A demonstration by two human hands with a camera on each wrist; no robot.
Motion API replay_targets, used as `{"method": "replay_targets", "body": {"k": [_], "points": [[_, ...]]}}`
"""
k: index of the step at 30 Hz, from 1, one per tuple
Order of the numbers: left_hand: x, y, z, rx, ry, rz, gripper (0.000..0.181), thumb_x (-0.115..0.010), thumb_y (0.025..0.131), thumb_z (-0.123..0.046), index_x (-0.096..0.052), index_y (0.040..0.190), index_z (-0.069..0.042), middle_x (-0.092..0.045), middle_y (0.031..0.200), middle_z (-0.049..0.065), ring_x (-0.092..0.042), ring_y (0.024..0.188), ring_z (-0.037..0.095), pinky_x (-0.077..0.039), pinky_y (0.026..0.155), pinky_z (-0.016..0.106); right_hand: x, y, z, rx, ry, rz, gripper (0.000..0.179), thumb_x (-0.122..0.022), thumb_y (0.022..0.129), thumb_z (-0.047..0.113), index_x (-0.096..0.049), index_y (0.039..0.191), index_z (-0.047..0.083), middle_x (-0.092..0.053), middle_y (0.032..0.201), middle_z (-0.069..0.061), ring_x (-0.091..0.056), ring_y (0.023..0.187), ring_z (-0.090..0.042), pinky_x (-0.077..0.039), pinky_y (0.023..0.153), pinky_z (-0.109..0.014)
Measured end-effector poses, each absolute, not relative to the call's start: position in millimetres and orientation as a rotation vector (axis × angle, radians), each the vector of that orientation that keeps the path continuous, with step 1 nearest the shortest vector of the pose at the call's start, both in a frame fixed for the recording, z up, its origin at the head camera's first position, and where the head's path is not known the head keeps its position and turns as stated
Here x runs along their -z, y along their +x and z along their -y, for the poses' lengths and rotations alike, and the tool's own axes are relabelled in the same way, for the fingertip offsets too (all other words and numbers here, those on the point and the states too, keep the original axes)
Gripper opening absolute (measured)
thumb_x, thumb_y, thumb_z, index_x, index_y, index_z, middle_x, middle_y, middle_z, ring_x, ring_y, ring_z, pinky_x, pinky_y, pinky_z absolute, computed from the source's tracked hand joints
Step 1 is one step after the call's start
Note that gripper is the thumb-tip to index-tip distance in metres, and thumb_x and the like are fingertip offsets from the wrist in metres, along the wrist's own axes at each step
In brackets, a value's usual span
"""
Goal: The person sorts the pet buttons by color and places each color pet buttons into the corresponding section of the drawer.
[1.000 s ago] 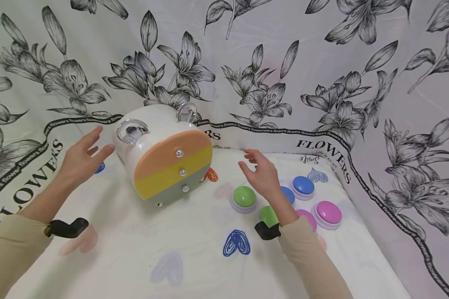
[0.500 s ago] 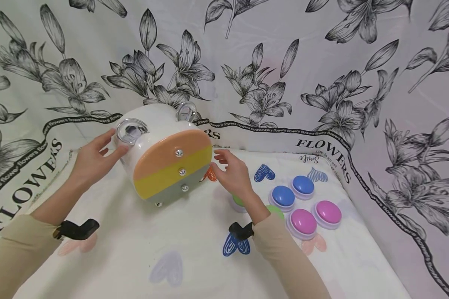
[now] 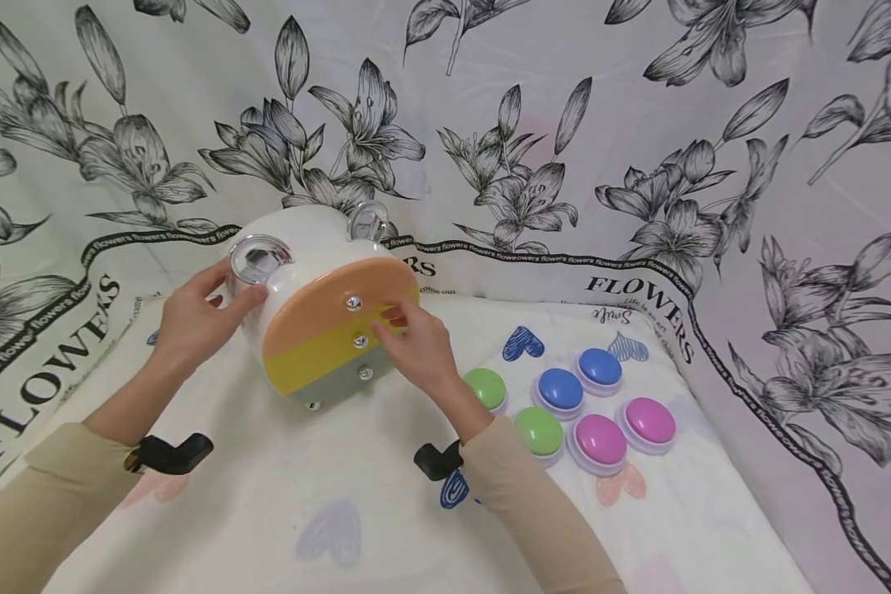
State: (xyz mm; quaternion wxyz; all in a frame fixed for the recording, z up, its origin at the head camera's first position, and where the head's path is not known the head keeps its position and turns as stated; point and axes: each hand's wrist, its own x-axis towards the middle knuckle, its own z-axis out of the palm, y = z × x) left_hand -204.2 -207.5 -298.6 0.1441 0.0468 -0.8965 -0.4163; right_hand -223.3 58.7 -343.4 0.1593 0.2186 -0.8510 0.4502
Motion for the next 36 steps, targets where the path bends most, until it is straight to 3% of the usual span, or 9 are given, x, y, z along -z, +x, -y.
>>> {"method": "replay_targets", "body": {"k": [4,12,21,36], "points": [[299.2,-205.0,205.3,1.195,0.128,2.547,0.074,-0.058,0.083,-0.05,-0.036,0.142,-0.01,-0.032,0.148,0.009,-0.03,0.135,0.029,-0.038,0.103,0.049,342.7,-224.8,-48.3,-1.32,0.633,2.413,0.029,-0.065,0.086,0.018,-0.058,0.113,0.01,-0.068,0.101,-0.004,-0.065,0.089,-0.014,-0.055,0.07,-0.02],[301.2,-206.2,200.0,1.243,0.16,2.483,0.07,-0.059,0.084,-0.046,-0.042,0.138,-0.006,-0.031,0.148,0.008,-0.029,0.136,0.028,-0.04,0.1,0.047,341.4,-227.3,-33.4,-1.399,0.654,2.329,0.026,-0.066,0.085,0.017,-0.058,0.108,0.01,-0.068,0.098,-0.003,-0.065,0.084,-0.014,-0.053,0.067,-0.015],[303.3,-208.2,198.3,1.234,0.2,2.467,0.066,-0.058,0.085,-0.046,-0.045,0.136,-0.007,-0.032,0.148,0.008,-0.03,0.136,0.027,-0.04,0.1,0.046,339.2,-229.1,-23.1,-1.318,0.639,2.295,0.024,-0.067,0.083,0.016,-0.056,0.102,0.007,-0.068,0.088,-0.004,-0.064,0.076,-0.014,-0.054,0.07,-0.021],[303.6,-209.1,198.9,1.226,0.189,2.467,0.064,-0.057,0.085,-0.047,-0.048,0.134,-0.008,-0.033,0.147,0.008,-0.032,0.135,0.027,-0.042,0.098,0.046,329.5,-231.9,-15.4,-1.095,0.512,2.405,0.023,-0.068,0.082,0.024,-0.053,0.095,0.012,-0.066,0.079,0.002,-0.062,0.067,-0.008,-0.047,0.056,-0.019]]}}
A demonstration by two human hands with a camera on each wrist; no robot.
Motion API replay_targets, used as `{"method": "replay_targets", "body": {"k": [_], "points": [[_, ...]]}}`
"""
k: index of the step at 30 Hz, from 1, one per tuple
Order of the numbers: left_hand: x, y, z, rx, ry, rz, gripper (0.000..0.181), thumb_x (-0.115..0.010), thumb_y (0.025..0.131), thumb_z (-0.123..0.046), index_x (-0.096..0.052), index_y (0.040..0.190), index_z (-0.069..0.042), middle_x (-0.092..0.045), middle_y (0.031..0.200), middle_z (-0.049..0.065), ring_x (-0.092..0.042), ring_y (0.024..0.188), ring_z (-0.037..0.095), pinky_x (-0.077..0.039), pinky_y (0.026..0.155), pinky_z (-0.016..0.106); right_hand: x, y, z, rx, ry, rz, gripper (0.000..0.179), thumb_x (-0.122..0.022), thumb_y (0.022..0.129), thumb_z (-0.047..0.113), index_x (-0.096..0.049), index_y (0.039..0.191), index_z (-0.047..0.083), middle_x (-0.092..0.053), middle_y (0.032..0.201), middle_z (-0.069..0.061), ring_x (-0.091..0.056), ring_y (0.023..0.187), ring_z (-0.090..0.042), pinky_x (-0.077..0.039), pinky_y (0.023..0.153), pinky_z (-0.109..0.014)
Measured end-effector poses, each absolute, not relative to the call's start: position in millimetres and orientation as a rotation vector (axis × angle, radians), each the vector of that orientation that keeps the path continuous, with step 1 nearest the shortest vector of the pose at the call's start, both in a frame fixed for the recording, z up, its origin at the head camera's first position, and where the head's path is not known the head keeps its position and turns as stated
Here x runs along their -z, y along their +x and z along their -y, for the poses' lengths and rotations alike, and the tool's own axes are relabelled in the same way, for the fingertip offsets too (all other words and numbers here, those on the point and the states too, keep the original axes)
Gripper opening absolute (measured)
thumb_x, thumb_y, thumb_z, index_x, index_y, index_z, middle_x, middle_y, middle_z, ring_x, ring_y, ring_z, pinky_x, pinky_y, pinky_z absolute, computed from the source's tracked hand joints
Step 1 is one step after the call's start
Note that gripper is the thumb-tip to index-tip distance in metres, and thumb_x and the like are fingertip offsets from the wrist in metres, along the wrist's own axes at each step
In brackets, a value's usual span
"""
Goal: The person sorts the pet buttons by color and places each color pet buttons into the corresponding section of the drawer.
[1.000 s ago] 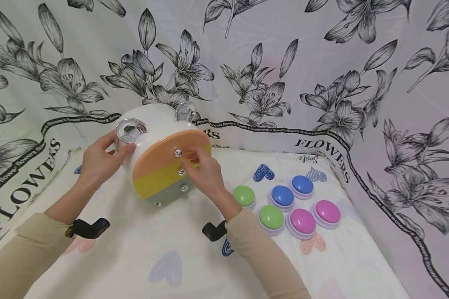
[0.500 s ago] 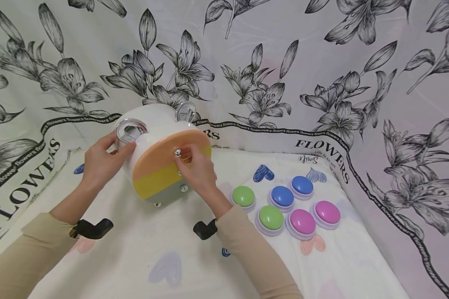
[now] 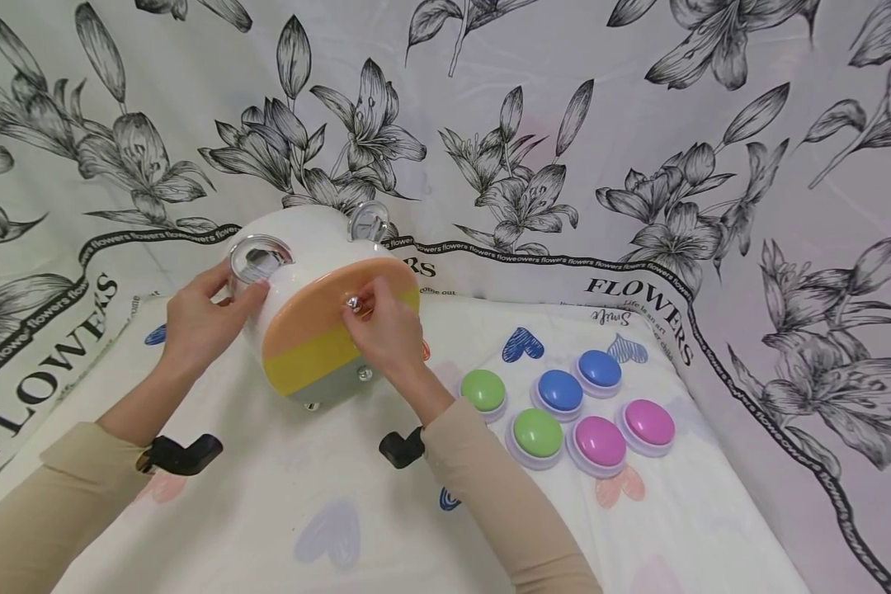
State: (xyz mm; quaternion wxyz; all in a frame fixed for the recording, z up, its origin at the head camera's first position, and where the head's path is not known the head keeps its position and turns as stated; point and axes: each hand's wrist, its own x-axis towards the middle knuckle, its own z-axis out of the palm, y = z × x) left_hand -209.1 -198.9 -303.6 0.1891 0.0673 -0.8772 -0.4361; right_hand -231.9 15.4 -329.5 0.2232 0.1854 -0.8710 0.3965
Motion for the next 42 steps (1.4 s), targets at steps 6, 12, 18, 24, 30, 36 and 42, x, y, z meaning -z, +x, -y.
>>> {"method": "replay_targets", "body": {"k": [6,12,18,24,30,36,42], "points": [[303.6,-208.7,198.4,1.233,0.179,2.458,0.061,-0.057,0.085,-0.047,-0.05,0.132,-0.008,-0.035,0.147,0.008,-0.032,0.135,0.027,-0.042,0.098,0.047,329.3,-231.4,-16.7,-1.08,0.496,2.426,0.023,-0.067,0.081,0.025,-0.053,0.094,0.012,-0.065,0.078,0.002,-0.06,0.066,-0.008,-0.045,0.054,-0.018],[303.3,-208.1,198.8,1.237,0.166,2.452,0.061,-0.058,0.085,-0.046,-0.049,0.133,-0.009,-0.034,0.147,0.008,-0.032,0.134,0.028,-0.042,0.097,0.047,329.4,-226.8,-21.6,-1.09,0.498,2.427,0.021,-0.066,0.081,0.023,-0.052,0.092,0.012,-0.065,0.076,0.002,-0.061,0.065,-0.008,-0.046,0.055,-0.018],[303.4,-207.9,198.9,1.244,0.156,2.45,0.062,-0.057,0.085,-0.046,-0.049,0.134,-0.009,-0.034,0.147,0.008,-0.032,0.134,0.029,-0.042,0.097,0.048,330.5,-220.6,-30.2,-1.102,0.492,2.436,0.02,-0.065,0.08,0.022,-0.052,0.092,0.012,-0.065,0.076,0.002,-0.061,0.066,-0.007,-0.047,0.055,-0.017],[303.3,-207.6,199.1,1.253,0.158,2.454,0.062,-0.057,0.085,-0.047,-0.048,0.134,-0.009,-0.034,0.147,0.008,-0.033,0.134,0.029,-0.043,0.097,0.048,331.1,-214.1,-38.3,-1.096,0.508,2.422,0.02,-0.065,0.08,0.021,-0.052,0.092,0.012,-0.065,0.075,0.002,-0.06,0.065,-0.007,-0.047,0.056,-0.017],[303.4,-207.0,199.9,1.254,0.153,2.453,0.062,-0.057,0.085,-0.046,-0.048,0.134,-0.009,-0.034,0.147,0.008,-0.033,0.134,0.029,-0.043,0.096,0.049,333.3,-207.8,-46.2,-1.116,0.533,2.383,0.019,-0.065,0.08,0.02,-0.052,0.091,0.011,-0.064,0.074,0.002,-0.06,0.064,-0.007,-0.048,0.056,-0.017],[303.7,-206.0,199.9,1.255,0.138,2.443,0.06,-0.057,0.085,-0.045,-0.051,0.131,-0.008,-0.035,0.146,0.009,-0.033,0.134,0.029,-0.043,0.096,0.05,337.2,-200.6,-54.7,-1.146,0.554,2.33,0.02,-0.067,0.079,0.019,-0.052,0.089,0.01,-0.064,0.071,0.001,-0.059,0.061,-0.006,-0.05,0.057,-0.018],[303.7,-206.5,199.3,1.257,0.145,2.443,0.062,-0.057,0.085,-0.046,-0.049,0.133,-0.008,-0.034,0.147,0.009,-0.033,0.134,0.029,-0.043,0.095,0.049,339.9,-194.1,-62.6,-1.173,0.59,2.299,0.021,-0.068,0.078,0.014,-0.051,0.09,0.009,-0.064,0.071,-0.001,-0.059,0.061,-0.007,-0.051,0.057,-0.017]]}}
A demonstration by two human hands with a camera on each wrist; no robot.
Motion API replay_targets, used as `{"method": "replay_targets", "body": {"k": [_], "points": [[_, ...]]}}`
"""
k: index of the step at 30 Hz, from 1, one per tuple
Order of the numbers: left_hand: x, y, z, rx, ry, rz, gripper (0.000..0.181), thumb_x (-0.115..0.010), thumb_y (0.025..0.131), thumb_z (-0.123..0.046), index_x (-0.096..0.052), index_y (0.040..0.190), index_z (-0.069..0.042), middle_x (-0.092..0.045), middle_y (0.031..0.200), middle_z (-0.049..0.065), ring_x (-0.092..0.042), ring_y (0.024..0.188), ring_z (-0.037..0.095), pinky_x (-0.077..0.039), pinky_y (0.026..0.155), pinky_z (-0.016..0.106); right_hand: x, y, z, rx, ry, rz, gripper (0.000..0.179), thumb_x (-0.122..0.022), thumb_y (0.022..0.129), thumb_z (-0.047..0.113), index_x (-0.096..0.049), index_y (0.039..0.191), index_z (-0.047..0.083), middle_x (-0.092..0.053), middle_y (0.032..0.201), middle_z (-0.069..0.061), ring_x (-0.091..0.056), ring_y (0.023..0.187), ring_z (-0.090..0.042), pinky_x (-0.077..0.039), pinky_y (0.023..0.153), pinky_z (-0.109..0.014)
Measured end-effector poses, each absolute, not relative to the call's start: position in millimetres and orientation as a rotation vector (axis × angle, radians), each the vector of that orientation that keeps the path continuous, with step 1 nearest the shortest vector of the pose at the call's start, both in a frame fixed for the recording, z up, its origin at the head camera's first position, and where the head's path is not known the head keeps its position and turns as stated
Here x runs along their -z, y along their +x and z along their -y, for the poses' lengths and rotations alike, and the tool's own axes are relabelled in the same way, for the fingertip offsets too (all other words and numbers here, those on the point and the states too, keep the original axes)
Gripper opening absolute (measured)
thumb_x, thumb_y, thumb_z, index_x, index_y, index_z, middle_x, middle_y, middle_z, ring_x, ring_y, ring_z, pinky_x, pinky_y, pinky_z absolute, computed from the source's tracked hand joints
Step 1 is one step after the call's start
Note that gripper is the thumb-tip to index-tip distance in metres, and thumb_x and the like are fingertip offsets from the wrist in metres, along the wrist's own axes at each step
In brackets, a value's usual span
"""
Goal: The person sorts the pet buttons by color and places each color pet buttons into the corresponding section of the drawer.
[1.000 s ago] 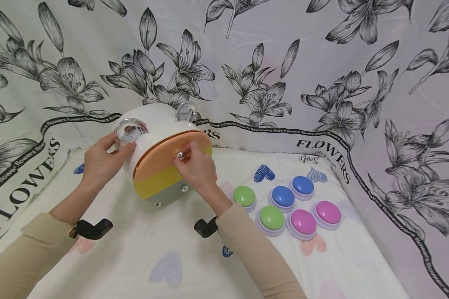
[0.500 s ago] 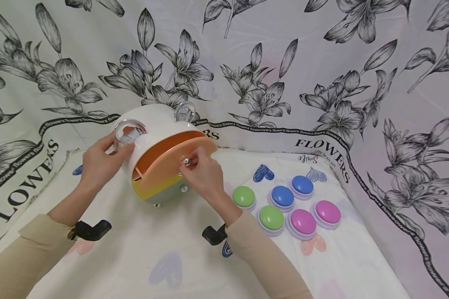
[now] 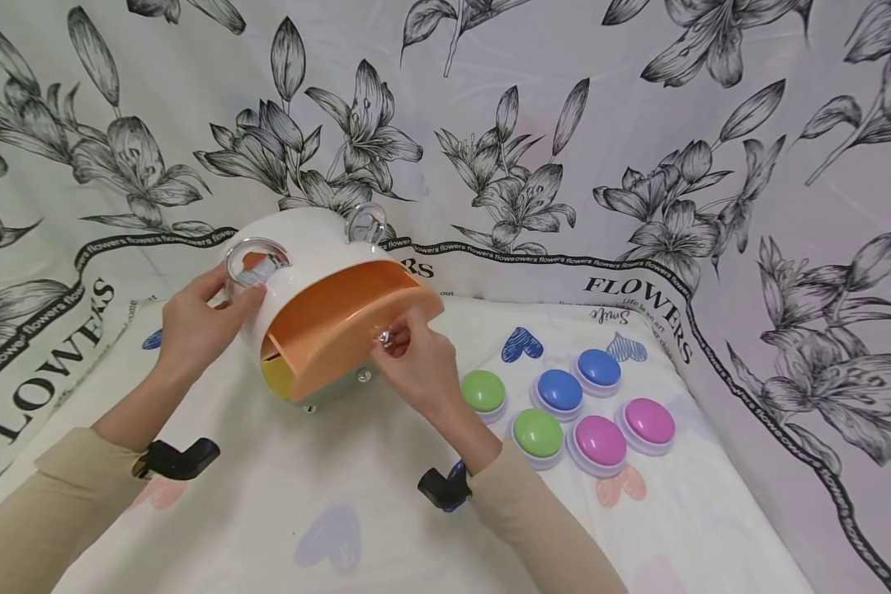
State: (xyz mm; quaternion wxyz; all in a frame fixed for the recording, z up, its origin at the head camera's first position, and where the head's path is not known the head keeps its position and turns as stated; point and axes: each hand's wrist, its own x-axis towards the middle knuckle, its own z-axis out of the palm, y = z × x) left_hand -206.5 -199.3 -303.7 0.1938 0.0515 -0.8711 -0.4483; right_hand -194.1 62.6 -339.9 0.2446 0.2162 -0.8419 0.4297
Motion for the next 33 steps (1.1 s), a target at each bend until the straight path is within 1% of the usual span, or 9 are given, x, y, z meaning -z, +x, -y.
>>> {"method": "replay_targets", "body": {"k": [6,11,20,29,33], "points": [[304.0,-206.4,199.3,1.261,0.153,2.448,0.063,-0.057,0.085,-0.046,-0.049,0.134,-0.008,-0.034,0.147,0.01,-0.032,0.134,0.03,-0.044,0.095,0.05,340.1,-187.4,-69.8,-1.188,0.597,2.301,0.022,-0.068,0.077,0.012,-0.051,0.09,0.009,-0.064,0.07,0.0,-0.059,0.061,-0.006,-0.052,0.058,-0.018],[304.3,-206.7,199.2,1.254,0.133,2.436,0.06,-0.058,0.085,-0.045,-0.052,0.131,-0.008,-0.035,0.146,0.01,-0.034,0.133,0.03,-0.045,0.094,0.05,341.4,-181.7,-75.4,-1.201,0.581,2.311,0.023,-0.069,0.077,0.012,-0.051,0.091,0.008,-0.064,0.072,-0.001,-0.059,0.062,-0.006,-0.052,0.058,-0.017],[304.7,-206.5,199.0,1.248,0.095,2.413,0.055,-0.059,0.085,-0.042,-0.055,0.127,-0.007,-0.038,0.144,0.01,-0.039,0.129,0.03,-0.047,0.091,0.051,343.6,-172.9,-83.2,-1.215,0.561,2.316,0.022,-0.069,0.078,0.011,-0.051,0.092,0.009,-0.064,0.074,0.0,-0.059,0.063,-0.007,-0.054,0.058,-0.022],[303.7,-207.9,199.1,1.258,0.123,2.422,0.058,-0.059,0.084,-0.044,-0.054,0.129,-0.007,-0.037,0.145,0.009,-0.037,0.131,0.029,-0.046,0.093,0.05,349.0,-166.9,-88.1,-1.203,0.566,2.318,0.023,-0.069,0.078,0.01,-0.052,0.093,0.008,-0.065,0.075,0.0,-0.059,0.064,-0.007,-0.052,0.054,-0.016],[303.4,-208.8,199.1,1.259,0.139,2.431,0.059,-0.059,0.084,-0.046,-0.054,0.129,-0.008,-0.036,0.146,0.008,-0.035,0.132,0.027,-0.045,0.095,0.048,351.5,-165.4,-89.3,-1.193,0.575,2.31,0.023,-0.069,0.078,0.01,-0.051,0.093,0.009,-0.065,0.075,0.0,-0.059,0.063,-0.007,-0.051,0.053,-0.015]]}}
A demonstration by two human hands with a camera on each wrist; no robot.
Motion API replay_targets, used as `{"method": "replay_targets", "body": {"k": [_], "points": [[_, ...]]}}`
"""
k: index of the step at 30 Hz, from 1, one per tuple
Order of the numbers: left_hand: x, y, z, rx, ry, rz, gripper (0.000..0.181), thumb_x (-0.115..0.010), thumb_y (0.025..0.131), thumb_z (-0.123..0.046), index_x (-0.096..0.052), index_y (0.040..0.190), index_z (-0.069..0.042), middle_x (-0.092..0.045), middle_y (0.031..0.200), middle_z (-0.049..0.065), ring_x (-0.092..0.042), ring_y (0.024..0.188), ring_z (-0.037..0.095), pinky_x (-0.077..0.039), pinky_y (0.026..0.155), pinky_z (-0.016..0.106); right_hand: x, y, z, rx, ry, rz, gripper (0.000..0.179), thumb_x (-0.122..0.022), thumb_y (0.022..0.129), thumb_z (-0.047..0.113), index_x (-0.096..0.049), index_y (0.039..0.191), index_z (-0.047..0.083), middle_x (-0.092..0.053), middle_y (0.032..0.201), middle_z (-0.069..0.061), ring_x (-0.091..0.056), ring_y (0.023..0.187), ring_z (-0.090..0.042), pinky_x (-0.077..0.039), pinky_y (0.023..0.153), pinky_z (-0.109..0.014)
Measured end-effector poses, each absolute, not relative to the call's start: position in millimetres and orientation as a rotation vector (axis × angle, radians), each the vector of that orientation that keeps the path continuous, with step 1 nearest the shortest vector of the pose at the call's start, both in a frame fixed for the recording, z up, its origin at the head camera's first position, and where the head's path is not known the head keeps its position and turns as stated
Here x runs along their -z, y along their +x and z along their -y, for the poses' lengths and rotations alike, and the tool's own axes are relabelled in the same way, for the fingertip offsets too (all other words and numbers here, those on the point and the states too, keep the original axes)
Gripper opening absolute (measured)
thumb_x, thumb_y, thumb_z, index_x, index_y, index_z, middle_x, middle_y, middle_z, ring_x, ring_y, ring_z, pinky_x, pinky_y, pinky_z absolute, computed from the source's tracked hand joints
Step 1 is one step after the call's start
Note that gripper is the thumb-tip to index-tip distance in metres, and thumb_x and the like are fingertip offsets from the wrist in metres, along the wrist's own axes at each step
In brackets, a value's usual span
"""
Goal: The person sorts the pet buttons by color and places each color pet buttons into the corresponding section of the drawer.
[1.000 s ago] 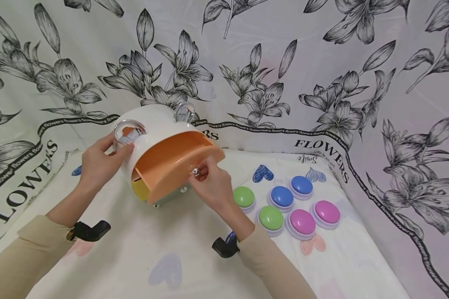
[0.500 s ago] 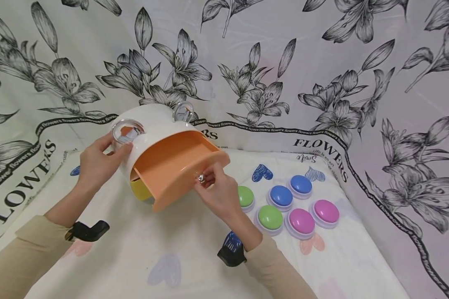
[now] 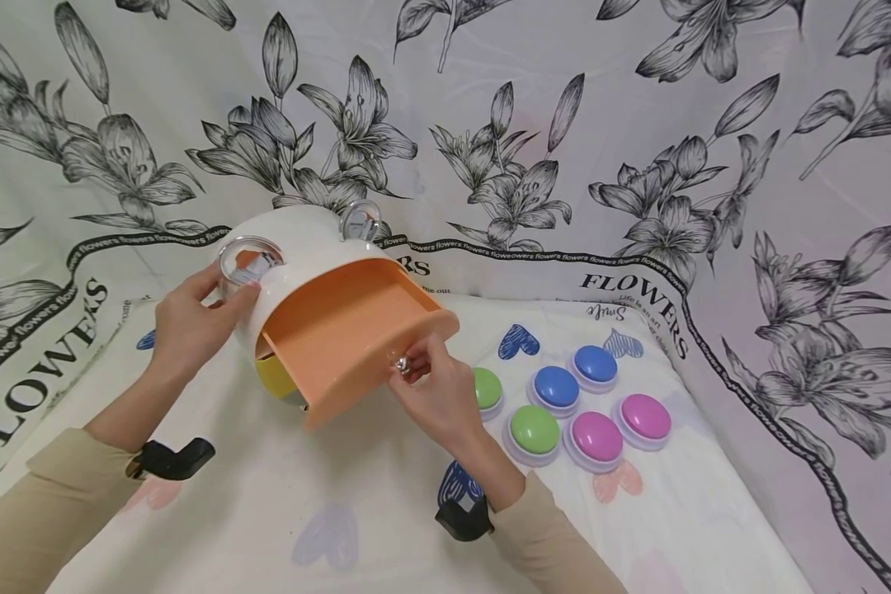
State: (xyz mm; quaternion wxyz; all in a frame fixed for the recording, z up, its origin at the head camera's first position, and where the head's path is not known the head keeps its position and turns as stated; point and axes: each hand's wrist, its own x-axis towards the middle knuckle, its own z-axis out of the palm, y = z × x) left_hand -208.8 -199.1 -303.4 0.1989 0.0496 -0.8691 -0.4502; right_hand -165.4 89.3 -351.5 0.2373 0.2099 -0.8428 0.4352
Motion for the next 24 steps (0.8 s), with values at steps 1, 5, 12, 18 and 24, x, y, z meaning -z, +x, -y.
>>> {"method": "replay_targets", "body": {"k": [1,5,12,18,24], "points": [[303.3,-208.8,199.2,1.259,0.14,2.431,0.059,-0.059,0.084,-0.046,-0.054,0.129,-0.007,-0.036,0.146,0.008,-0.035,0.132,0.027,-0.045,0.095,0.048,351.9,-165.0,-89.6,-1.191,0.574,2.312,0.023,-0.069,0.078,0.01,-0.051,0.093,0.009,-0.065,0.075,0.0,-0.059,0.064,-0.007,-0.051,0.053,-0.015],[302.9,-207.6,199.2,1.255,0.131,2.432,0.06,-0.058,0.085,-0.045,-0.052,0.131,-0.007,-0.036,0.146,0.009,-0.035,0.132,0.028,-0.045,0.095,0.05,353.2,-163.3,-90.6,-1.193,0.569,2.322,0.024,-0.069,0.078,0.01,-0.051,0.094,0.009,-0.065,0.077,0.0,-0.059,0.064,-0.007,-0.051,0.053,-0.016],[303.5,-207.4,198.6,1.25,0.125,2.429,0.061,-0.058,0.085,-0.044,-0.05,0.132,-0.006,-0.035,0.146,0.01,-0.034,0.133,0.029,-0.044,0.095,0.049,355.8,-161.8,-91.7,-1.2,0.581,2.323,0.025,-0.069,0.079,0.009,-0.051,0.097,0.008,-0.064,0.08,-0.001,-0.059,0.067,-0.008,-0.052,0.054,-0.017],[304.0,-207.9,198.6,1.252,0.124,2.425,0.061,-0.058,0.085,-0.044,-0.05,0.132,-0.006,-0.035,0.146,0.01,-0.033,0.133,0.029,-0.043,0.095,0.05,357.7,-160.6,-93.8,-1.221,0.604,2.317,0.026,-0.07,0.08,0.011,-0.052,0.1,0.009,-0.064,0.083,-0.001,-0.059,0.069,-0.008,-0.053,0.055,-0.018],[304.3,-208.2,198.4,1.262,0.131,2.429,0.062,-0.058,0.084,-0.047,-0.051,0.132,-0.007,-0.035,0.146,0.009,-0.034,0.133,0.028,-0.043,0.096,0.049,360.1,-157.8,-101.6,-1.221,0.586,2.334,0.027,-0.07,0.081,0.013,-0.056,0.104,0.011,-0.065,0.091,0.001,-0.06,0.076,-0.007,-0.054,0.06,-0.02]]}}
